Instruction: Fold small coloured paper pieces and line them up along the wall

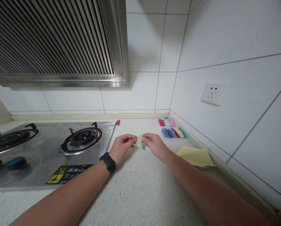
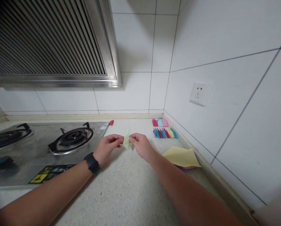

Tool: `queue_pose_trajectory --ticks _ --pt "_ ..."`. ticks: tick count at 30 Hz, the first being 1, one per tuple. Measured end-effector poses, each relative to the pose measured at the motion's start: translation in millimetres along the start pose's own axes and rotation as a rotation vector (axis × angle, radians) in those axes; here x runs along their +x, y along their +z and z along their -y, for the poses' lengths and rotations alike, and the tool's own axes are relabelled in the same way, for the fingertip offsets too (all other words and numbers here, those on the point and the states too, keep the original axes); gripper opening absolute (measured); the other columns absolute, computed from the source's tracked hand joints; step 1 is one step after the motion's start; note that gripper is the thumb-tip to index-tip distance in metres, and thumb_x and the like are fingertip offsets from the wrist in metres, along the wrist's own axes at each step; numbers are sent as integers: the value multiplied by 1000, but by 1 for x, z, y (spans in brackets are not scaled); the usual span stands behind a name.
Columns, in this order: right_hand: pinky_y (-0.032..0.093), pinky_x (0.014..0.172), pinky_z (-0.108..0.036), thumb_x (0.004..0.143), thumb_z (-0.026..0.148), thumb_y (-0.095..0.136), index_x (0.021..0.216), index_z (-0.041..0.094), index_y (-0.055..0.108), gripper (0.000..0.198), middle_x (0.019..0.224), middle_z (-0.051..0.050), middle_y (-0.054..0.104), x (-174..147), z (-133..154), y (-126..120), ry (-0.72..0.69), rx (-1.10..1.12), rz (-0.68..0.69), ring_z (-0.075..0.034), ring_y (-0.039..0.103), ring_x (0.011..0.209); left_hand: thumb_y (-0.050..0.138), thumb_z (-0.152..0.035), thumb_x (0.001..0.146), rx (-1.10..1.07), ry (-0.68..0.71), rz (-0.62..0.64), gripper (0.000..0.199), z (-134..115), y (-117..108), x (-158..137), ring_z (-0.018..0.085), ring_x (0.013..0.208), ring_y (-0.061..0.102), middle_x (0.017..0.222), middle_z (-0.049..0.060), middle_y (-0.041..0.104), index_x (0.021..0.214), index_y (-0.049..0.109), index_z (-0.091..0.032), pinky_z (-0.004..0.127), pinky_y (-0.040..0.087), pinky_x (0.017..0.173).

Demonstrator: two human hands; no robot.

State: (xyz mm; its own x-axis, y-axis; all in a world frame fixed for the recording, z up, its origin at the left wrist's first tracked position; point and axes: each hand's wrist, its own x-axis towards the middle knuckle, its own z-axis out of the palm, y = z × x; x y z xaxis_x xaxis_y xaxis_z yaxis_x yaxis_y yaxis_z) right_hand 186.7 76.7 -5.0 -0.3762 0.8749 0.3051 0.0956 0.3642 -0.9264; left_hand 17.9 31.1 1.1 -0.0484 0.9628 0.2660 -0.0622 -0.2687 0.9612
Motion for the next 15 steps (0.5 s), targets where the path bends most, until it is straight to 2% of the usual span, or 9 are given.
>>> queue_pose_trajectory --ticks 6,15 --pt "35 55 -24 79 37 58 81 15 64 23 68 -1 58 -4 5 -2 60 94 74 -10 46 58 73 -33 70 -6 -37 56 25 4 -1 1 12 68 56 81 7 67 85 72 -14 21 46 57" --pt "35 58 -24 81 36 58 82 15 66 22 69 -1 57 -5 4 -10 45 58 145 -10 45 60 70 -35 74 -6 -83 154 27 2 -2 -2 12 69 55 82 8 65 89 72 -13 21 44 57"
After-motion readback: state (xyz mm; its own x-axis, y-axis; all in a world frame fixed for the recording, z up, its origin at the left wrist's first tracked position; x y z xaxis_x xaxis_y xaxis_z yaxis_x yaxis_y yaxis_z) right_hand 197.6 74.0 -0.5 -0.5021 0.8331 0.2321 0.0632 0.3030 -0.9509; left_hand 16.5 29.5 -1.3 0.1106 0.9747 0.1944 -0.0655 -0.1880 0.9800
